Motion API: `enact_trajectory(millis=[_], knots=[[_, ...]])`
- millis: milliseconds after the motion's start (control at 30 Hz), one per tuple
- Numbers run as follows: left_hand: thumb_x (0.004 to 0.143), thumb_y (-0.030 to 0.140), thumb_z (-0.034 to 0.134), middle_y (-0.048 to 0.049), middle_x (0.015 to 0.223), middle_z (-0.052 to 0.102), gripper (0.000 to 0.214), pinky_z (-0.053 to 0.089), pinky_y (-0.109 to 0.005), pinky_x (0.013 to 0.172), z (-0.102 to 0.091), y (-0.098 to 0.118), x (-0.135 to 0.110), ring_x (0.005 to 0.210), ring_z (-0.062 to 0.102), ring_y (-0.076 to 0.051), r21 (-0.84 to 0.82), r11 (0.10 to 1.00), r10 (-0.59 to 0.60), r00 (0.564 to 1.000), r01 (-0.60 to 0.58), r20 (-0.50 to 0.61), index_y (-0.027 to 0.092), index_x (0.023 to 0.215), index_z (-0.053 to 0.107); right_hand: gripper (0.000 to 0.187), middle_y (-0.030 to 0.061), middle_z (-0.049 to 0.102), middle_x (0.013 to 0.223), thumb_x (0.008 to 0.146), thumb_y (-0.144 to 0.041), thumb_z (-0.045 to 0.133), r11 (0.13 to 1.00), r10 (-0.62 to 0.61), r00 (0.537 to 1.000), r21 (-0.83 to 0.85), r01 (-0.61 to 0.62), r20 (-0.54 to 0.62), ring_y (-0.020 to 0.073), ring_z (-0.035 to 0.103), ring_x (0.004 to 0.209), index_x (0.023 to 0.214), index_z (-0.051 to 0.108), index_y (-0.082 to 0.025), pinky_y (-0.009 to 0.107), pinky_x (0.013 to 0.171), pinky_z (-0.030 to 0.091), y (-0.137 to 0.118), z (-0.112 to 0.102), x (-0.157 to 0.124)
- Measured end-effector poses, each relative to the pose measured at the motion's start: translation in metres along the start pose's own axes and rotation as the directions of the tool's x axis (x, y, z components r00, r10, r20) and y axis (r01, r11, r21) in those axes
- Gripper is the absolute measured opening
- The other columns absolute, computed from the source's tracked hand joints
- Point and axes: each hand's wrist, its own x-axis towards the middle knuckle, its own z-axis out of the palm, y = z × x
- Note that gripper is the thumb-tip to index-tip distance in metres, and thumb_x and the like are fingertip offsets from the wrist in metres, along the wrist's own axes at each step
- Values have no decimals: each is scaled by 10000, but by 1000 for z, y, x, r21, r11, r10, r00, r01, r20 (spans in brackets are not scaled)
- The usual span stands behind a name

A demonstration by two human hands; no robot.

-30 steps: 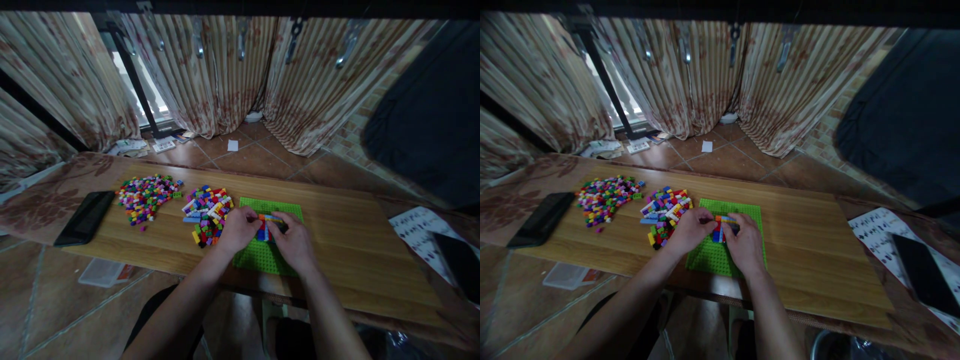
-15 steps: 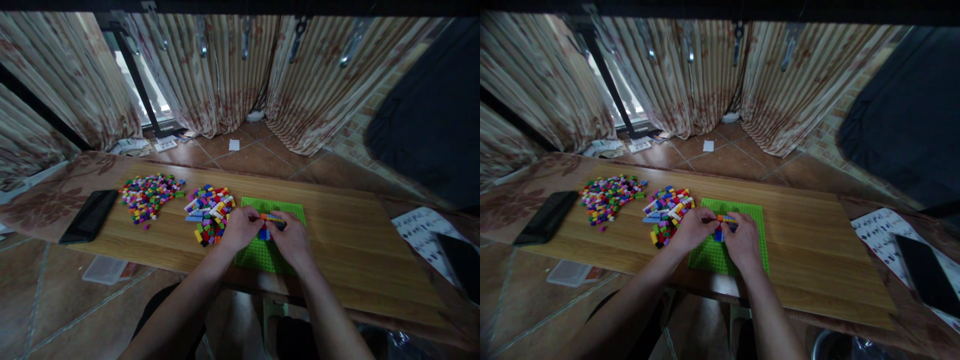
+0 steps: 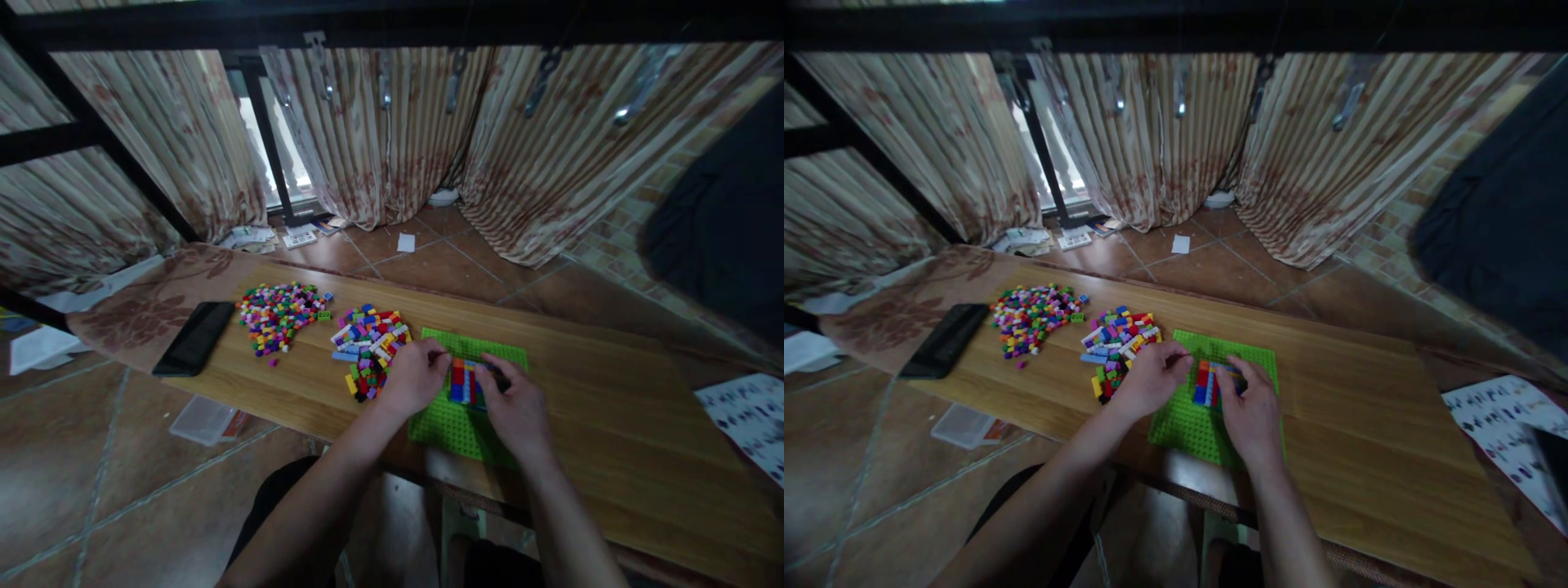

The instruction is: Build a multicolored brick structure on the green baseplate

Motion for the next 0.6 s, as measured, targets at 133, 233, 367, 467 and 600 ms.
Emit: enact_trajectory(millis=[133, 233, 367, 467, 600], knots=[[826, 212, 530, 10, 632, 614, 169, 388, -198, 558, -35, -10, 8, 602, 540, -108, -83, 996, 26, 997, -32, -73, 149, 724, 649, 329, 117, 706, 1015, 902, -436, 541, 987, -164, 965, -35, 160, -206, 253, 648, 968, 1007, 709, -173, 446, 897, 502, -13, -3, -1], [802, 258, 554, 28, 549, 543, 207, 351, -191, 503, -66, -24, 11, 531, 494, -94, -153, 988, -44, 981, 15, -187, 152, 628, 589, 203, 74, 711, 970, 917, -335, 561, 947, -318, 919, -27, 320, -232, 217, 648, 936, 977, 708, -209, 399, 881, 510, -33, 2, -12], [754, 313, 613, 18, 581, 597, 176, 379, -195, 485, -99, -38, 9, 507, 519, -97, -264, 962, -161, 920, 66, -357, 147, 695, 618, 163, 47, 711, 1000, 921, -219, 561, 885, -459, 889, 82, 458, -10, 174, 663, 945, 1016, 693, -232, 320, 867, 525, -58, 24, -35], [728, 322, 632, -2, 605, 632, 180, 425, -207, 501, -112, -43, 7, 527, 563, -115, -292, 952, -209, 891, 91, -403, 143, 709, 630, 182, 49, 707, 1007, 925, -187, 535, 868, -490, 862, 158, 471, 126, 167, 668, 934, 1028, 680, -226, 292, 831, 534, -67, 43, -48], [730, 330, 629, -10, 611, 640, 187, 429, -206, 495, -121, -46, 5, 520, 572, -116, -317, 941, -247, 879, 118, -408, 145, 704, 618, 167, 51, 705, 967, 909, -178, 545, 891, -450, 867, 168, 421, 215, 181, 668, 897, 1009, 676, -207, 301, 792, 533, -68, 59, -52]])
